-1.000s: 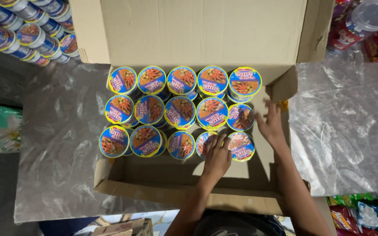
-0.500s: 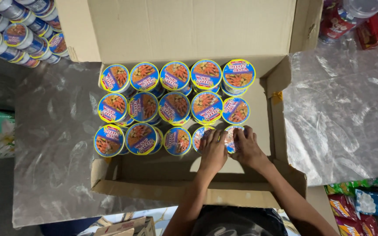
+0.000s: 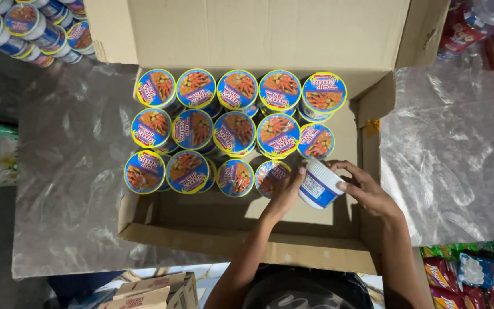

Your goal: The person organizes food cups on a surface and packs them into a cardboard box by hand.

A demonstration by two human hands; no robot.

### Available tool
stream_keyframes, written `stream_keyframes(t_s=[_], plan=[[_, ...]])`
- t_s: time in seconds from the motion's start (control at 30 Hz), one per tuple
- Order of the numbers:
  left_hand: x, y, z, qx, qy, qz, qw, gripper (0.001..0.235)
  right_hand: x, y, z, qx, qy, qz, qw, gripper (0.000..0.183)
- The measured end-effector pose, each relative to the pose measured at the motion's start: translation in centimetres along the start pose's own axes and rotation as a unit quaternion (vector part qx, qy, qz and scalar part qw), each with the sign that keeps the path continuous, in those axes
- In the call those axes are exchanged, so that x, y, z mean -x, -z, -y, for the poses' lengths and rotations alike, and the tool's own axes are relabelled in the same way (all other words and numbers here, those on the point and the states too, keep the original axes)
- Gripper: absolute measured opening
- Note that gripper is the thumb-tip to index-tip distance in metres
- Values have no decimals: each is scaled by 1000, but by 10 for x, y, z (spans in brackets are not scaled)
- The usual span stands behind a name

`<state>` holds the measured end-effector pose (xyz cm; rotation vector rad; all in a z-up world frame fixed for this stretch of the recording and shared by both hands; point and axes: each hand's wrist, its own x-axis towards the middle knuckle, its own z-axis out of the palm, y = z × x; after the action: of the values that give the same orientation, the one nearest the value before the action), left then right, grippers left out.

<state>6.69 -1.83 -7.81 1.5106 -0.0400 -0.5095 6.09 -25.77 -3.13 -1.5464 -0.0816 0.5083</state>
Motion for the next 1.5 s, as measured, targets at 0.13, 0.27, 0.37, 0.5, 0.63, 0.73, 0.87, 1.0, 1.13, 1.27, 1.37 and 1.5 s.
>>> stream_keyframes(t_s=[0.13, 0.27, 0.37, 0.5, 0.63, 0.73, 0.87, 1.0, 1.13, 1.27, 1.37, 1.5], plan=[[-3, 6, -1, 145, -2, 31, 989, 60, -4, -7, 1, -72, -39, -61, 995, 47], [-5, 3, 10, 182, 53, 12, 982, 59, -9, -9, -3, -150, -50, -76, 984, 44], [-7, 5, 22, 191, 55, -14, 980, 55, -13, -9, -3, -146, -83, -104, 980, 44], [-6, 6, 20, 185, 41, -37, 981, 48, -18, -10, -11, -176, -61, -125, 974, 45], [-4, 6, 9, 180, 33, -52, 982, 47, -24, -8, -17, -192, -73, -149, 967, 48], [-2, 5, 7, 182, 12, -45, 982, 50, -27, -15, -5, -206, -101, -169, 958, 47], [0, 6, -10, 168, 9, -52, 984, 51, -28, -13, -24, -260, -72, -160, 949, 48], [0, 5, -11, 143, -30, -55, 988, 52, -28, -19, -11, -267, -83, -158, 947, 52], [3, -1, -24, 136, -68, -65, 986, 53, -24, -24, -7, -201, -81, -137, 967, 65], [0, -2, -12, 162, -65, -72, 982, 50, -24, -23, -13, -207, -92, -143, 963, 74], [-5, -2, 4, 167, -61, -80, 981, 49, -26, -22, -12, -186, -55, -140, 971, 76], [-5, -6, 12, 152, -80, -84, 982, 42, -27, -23, -12, -180, -100, -162, 965, 85]])
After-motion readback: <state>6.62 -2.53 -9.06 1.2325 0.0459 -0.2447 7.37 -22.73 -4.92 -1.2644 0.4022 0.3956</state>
